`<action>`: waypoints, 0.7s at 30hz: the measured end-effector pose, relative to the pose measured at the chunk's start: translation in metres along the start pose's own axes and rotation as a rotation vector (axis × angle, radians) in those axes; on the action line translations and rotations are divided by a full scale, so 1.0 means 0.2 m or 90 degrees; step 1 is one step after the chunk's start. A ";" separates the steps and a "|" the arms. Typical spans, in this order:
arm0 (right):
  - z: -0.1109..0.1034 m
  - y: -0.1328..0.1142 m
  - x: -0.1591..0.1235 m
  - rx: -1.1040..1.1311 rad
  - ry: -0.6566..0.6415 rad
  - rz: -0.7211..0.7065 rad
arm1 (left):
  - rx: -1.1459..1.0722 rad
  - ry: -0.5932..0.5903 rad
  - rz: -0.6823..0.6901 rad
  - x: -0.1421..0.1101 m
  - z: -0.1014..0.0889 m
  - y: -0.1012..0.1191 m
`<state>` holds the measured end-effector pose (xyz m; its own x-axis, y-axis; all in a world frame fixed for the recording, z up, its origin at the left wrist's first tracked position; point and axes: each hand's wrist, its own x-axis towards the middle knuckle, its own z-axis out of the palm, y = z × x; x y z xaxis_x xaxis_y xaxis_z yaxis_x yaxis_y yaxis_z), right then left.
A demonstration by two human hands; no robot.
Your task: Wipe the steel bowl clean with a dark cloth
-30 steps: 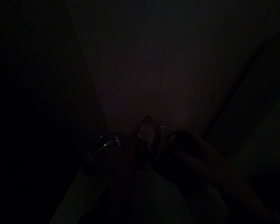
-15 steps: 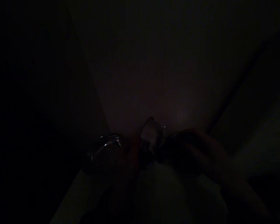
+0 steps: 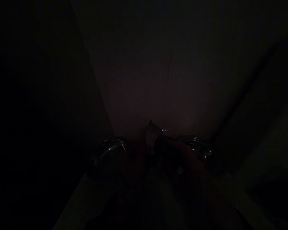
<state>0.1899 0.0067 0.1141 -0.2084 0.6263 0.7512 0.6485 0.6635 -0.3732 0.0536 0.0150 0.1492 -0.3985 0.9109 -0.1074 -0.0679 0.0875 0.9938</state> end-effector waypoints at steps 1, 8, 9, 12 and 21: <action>0.00 0.01 0.00 -0.014 -0.017 -0.018 | -0.003 -0.005 -0.006 0.00 0.00 0.00; 0.00 0.03 0.01 -0.107 0.029 -0.091 | -0.006 -0.013 -0.029 -0.01 0.00 -0.01; 0.01 0.02 0.01 -0.112 0.022 -0.098 | 0.000 -0.011 -0.029 -0.01 0.00 -0.01; 0.05 0.00 -0.01 -0.122 0.019 -0.111 | -0.022 -0.018 -0.026 0.00 -0.01 -0.01; 0.06 -0.01 -0.02 -0.284 0.022 -0.158 | -0.040 -0.009 0.000 0.00 0.01 -0.05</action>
<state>0.1801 0.0079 0.1050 -0.3765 0.4537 0.8077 0.8336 0.5462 0.0817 0.0573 0.0147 0.1386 -0.3857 0.9165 -0.1065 -0.1252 0.0624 0.9902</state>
